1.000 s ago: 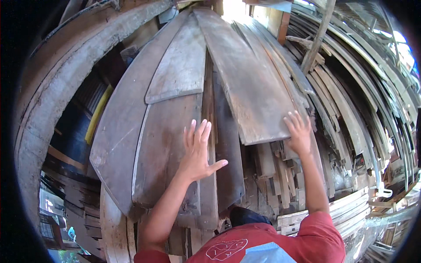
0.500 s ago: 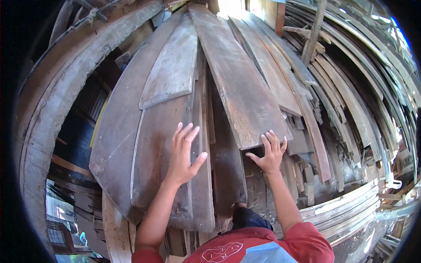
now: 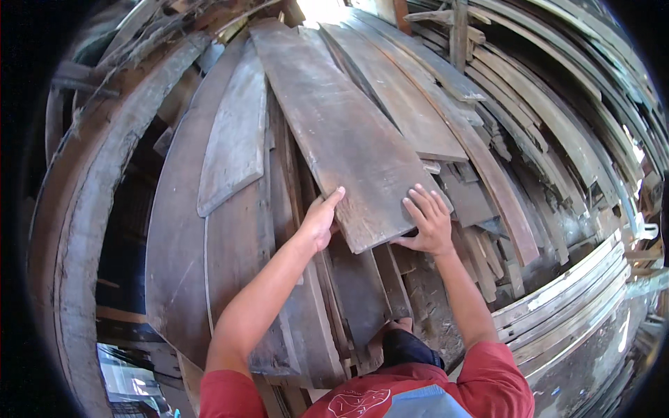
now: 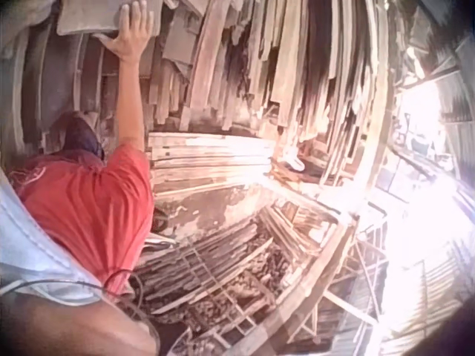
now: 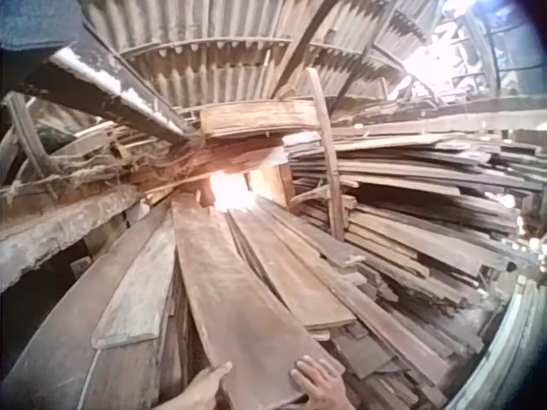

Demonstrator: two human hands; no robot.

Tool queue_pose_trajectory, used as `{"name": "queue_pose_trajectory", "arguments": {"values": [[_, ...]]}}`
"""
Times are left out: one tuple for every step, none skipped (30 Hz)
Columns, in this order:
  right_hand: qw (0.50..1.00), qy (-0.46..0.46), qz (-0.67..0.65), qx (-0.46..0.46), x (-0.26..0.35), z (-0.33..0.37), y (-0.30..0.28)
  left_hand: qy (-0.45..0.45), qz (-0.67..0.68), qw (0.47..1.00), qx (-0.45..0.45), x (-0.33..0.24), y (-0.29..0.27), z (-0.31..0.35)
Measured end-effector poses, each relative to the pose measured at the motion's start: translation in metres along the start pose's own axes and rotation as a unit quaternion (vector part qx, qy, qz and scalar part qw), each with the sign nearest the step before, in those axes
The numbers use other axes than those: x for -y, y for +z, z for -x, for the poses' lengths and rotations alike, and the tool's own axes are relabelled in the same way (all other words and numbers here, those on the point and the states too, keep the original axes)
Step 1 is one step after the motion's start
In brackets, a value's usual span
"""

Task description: The person moves various wooden boards and planks one by one from a large stack, turning some over and placing them back or shifting them to look at parts underneath.

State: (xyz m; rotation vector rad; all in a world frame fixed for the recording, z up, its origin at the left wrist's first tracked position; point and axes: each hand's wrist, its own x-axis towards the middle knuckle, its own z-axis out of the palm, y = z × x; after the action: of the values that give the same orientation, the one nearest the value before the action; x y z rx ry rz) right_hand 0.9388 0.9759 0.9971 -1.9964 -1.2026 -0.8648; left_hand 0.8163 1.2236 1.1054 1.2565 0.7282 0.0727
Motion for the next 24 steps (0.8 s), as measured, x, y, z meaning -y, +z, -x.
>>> {"name": "queue_pose_trajectory", "arguments": {"values": [[1.0, -0.004, -0.001, -0.006, -0.006, 0.003, 0.007, 0.005, -0.019, 1.0, 0.005, -0.002, 0.001, -0.006], [0.999, -0.003, -0.007, -0.037, -0.007, 0.009, 0.014, 0.009, -0.038, 0.999, 0.01, -0.006, -0.001, -0.009], [0.999, 0.002, -0.006, -0.051, -0.006, 0.012, 0.022, 0.012, -0.057, 0.998, 0.009, -0.006, -0.004, -0.011], [0.998, 0.006, 0.002, -0.064, -0.006, 0.013, 0.026, 0.023, -0.091, 0.996, -0.003, -0.012, 0.003, 0.0], [0.997, 0.011, 0.01, -0.076, -0.007, 0.016, 0.029, 0.031, -0.104, 0.994, -0.002, -0.007, 0.001, -0.004], [0.996, 0.005, 0.036, -0.085, -0.008, 0.017, 0.033, 0.041, -0.117, 0.992, -0.003, -0.007, -0.001, -0.003], [0.996, 0.01, 0.036, -0.084, -0.01, 0.019, 0.036, 0.051, -0.129, 0.99, -0.003, -0.007, -0.002, -0.003], [0.996, 0.016, 0.036, -0.082, -0.013, 0.021, 0.038, 0.079, -0.111, 0.991, -0.01, -0.004, 0.0, -0.004], [0.996, 0.016, 0.03, -0.083, -0.013, 0.017, 0.041, 0.095, -0.118, 0.988, -0.014, -0.003, -0.002, -0.004], [0.995, 0.026, 0.022, -0.097, -0.012, 0.016, 0.042, 0.11, -0.125, 0.986, -0.017, -0.002, -0.005, -0.006], [0.993, 0.034, 0.014, -0.11, -0.009, 0.017, 0.04, 0.126, -0.13, 0.983, -0.021, -0.002, -0.008, -0.008], [0.991, 0.043, 0.014, -0.123, -0.012, 0.015, 0.037, 0.112, -0.157, 0.981, -0.025, -0.015, 0.009, 0.0], [0.987, 0.063, 0.013, -0.145, -0.011, 0.011, 0.035, 0.113, -0.197, 0.974, -0.023, -0.026, 0.015, 0.005], [0.983, 0.081, 0.011, -0.166, -0.009, 0.005, 0.034, 0.115, -0.236, 0.965, -0.022, -0.039, 0.019, 0.005], [0.978, 0.099, 0.006, -0.182, -0.004, 0.001, 0.034, 0.113, -0.271, 0.956, -0.023, -0.052, 0.023, 0.009], [0.968, 0.101, 0.014, -0.228, -0.005, -0.003, 0.035, 0.141, -0.279, 0.949, -0.03, -0.065, 0.038, 0.012], [0.96, 0.156, 0.008, -0.233, -0.007, -0.005, 0.037, 0.17, -0.284, 0.943, -0.038, -0.079, 0.06, 0.014], [0.949, 0.207, 0.001, -0.239, -0.01, -0.007, 0.037, 0.202, -0.289, 0.936, -0.012, -0.095, 0.083, 0.017], [0.936, 0.255, -0.012, -0.243, -0.008, -0.012, 0.037, 0.236, -0.293, 0.926, 0.006, -0.109, 0.101, 0.017], [0.92, 0.307, -0.058, -0.235, -0.002, -0.02, 0.023, 0.249, -0.371, 0.895, 0.011, -0.122, 0.113, 0.009], [0.885, 0.388, -0.108, -0.234, -0.01, -0.02, 0.017, 0.262, -0.448, 0.855, 0.023, -0.129, 0.13, 0.005], [0.872, 0.41, -0.123, -0.237, -0.012, -0.026, 0.011, 0.297, -0.369, 0.877, 0.085, -0.116, 0.138, -0.004], [0.856, 0.435, -0.139, -0.242, -0.015, -0.034, 0.006, 0.33, -0.29, 0.887, 0.143, -0.103, 0.141, -0.017], [0.842, 0.455, -0.168, -0.235, -0.019, -0.039, 0.0, 0.383, -0.348, 0.842, 0.156, -0.091, 0.135, -0.016]]}}
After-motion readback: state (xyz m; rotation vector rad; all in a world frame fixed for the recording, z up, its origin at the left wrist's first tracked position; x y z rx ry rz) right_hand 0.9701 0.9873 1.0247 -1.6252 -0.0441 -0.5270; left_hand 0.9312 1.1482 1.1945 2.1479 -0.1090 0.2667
